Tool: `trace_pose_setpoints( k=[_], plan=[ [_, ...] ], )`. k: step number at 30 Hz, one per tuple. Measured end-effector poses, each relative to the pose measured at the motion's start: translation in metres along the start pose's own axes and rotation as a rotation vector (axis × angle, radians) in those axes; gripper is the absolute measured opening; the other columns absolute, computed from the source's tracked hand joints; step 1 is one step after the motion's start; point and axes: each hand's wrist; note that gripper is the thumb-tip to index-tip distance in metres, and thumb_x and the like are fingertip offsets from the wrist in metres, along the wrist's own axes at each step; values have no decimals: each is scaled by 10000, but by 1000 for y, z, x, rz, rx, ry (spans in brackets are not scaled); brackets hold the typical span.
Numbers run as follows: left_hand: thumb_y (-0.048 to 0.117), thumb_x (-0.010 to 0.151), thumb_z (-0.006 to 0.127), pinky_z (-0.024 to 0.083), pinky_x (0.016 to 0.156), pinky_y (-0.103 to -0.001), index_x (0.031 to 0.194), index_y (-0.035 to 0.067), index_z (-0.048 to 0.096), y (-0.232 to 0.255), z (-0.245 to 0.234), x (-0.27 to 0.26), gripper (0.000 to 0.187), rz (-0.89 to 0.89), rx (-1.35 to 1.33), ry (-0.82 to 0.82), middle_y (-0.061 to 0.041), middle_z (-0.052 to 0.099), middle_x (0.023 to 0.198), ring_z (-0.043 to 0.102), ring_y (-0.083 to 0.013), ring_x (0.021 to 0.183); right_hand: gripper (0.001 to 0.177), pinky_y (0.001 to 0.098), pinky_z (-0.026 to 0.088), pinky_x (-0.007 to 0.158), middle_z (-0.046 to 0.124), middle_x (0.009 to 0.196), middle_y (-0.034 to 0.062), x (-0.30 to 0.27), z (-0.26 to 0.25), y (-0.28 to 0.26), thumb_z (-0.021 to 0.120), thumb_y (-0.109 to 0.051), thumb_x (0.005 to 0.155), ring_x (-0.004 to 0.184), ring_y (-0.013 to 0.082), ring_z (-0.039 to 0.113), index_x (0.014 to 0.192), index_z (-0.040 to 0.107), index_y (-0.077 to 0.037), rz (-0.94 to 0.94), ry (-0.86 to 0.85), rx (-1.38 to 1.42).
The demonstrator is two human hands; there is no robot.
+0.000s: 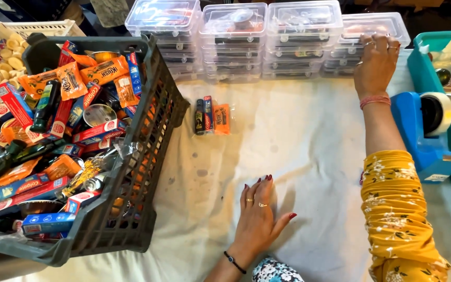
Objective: Sorting various small consumer goods, toiletries, and snacks into plastic bags and containers.
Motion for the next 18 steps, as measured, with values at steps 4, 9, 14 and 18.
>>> trace_pose_setpoints(
  k=[4, 9, 14, 18],
  plan=[
    [491, 932, 737, 217, 1216, -590, 1539, -58, 277, 1, 0, -1, 940, 13, 20, 13, -207, 432, 1548, 363, -385, 1466, 526, 481, 350, 1236, 625, 1359, 130, 2, -11, -4, 612, 105, 842, 1372, 369, 503, 1338, 704, -43, 7, -50, 47],
    [502, 930, 728, 223, 1213, -598, 1548, -51, 275, 0, 2, -3, 944, 12, 34, 42, -203, 437, 1548, 371, -378, 1461, 615, 601, 235, 1162, 530, 1500, 177, -2, -38, -61, 678, 22, 805, 1414, 383, 436, 1412, 592, -25, -15, 25, -17],
    [518, 936, 709, 225, 1208, -608, 1567, -50, 269, 0, 2, -4, 956, 10, 36, 16, -216, 440, 1536, 374, -386, 1456, 402, 579, 285, 1175, 507, 1336, 189, -27, -12, -154, 755, -139, 1013, 1321, 369, 461, 1319, 516, -33, -77, 63, 287],
    [515, 945, 700, 224, 1212, -610, 1569, -55, 274, 1, -1, -4, 947, 10, 26, 19, -222, 438, 1535, 375, -392, 1459, 579, 526, 405, 1044, 565, 1347, 205, -24, -20, -266, 739, -333, 950, 1264, 402, 512, 1414, 556, -38, -149, -269, 610]
  ],
)
Point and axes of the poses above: each hand's wrist, its own x-axis towards the middle knuckle, its own z-axis out of the palm, y = z × x
